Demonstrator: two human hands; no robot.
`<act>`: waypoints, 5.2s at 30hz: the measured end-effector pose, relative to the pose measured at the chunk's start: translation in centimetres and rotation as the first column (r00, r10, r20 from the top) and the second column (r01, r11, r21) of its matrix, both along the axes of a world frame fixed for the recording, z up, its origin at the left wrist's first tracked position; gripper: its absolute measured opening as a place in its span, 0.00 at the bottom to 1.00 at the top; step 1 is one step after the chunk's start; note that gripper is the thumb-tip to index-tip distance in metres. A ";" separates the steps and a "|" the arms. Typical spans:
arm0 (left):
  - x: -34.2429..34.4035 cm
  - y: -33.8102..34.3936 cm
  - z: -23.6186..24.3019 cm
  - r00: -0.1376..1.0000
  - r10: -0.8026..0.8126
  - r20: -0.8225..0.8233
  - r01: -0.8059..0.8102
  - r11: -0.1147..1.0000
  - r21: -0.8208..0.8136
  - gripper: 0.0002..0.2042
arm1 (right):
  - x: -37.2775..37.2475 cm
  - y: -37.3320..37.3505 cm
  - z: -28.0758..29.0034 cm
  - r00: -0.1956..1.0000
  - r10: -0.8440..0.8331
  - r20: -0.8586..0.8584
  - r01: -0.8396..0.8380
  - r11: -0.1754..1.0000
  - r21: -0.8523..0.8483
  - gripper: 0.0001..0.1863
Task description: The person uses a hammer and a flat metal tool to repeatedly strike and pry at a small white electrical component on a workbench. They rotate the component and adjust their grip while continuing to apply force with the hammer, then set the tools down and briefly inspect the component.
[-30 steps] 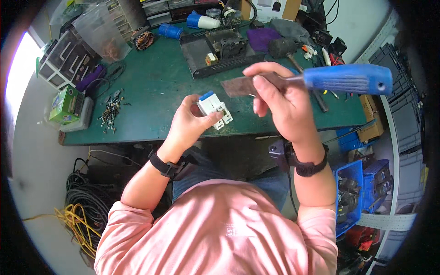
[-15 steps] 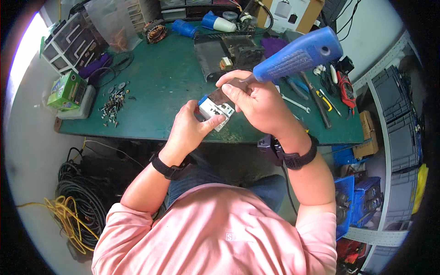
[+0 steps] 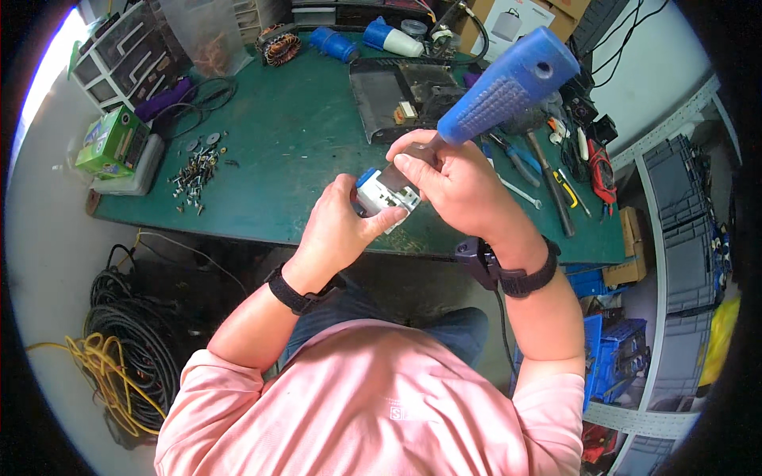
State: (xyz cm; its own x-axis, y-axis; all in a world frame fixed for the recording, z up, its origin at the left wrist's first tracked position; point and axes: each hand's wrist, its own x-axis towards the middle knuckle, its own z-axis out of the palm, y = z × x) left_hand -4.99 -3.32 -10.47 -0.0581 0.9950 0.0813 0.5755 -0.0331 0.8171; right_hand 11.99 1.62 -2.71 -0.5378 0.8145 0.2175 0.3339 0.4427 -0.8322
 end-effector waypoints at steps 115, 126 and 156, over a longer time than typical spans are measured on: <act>3.8 -0.6 7.6 0.623 -0.358 -0.696 0.739 0.561 0.373 0.05 | 26.1 7.9 -7.7 0.476 -0.793 0.382 0.351 0.569 0.744 0.16; 9.3 -2.7 4.7 0.442 -0.437 -0.784 0.827 0.538 0.166 0.07 | 7.7 -12.0 -2.5 0.954 -0.279 0.113 0.267 0.957 0.109 0.45; -5.4 1.6 0.6 0.883 -0.282 -0.374 0.337 0.937 0.088 0.39 | 11.7 -12.5 -12.2 0.801 -0.474 -0.365 0.248 0.818 -0.519 0.17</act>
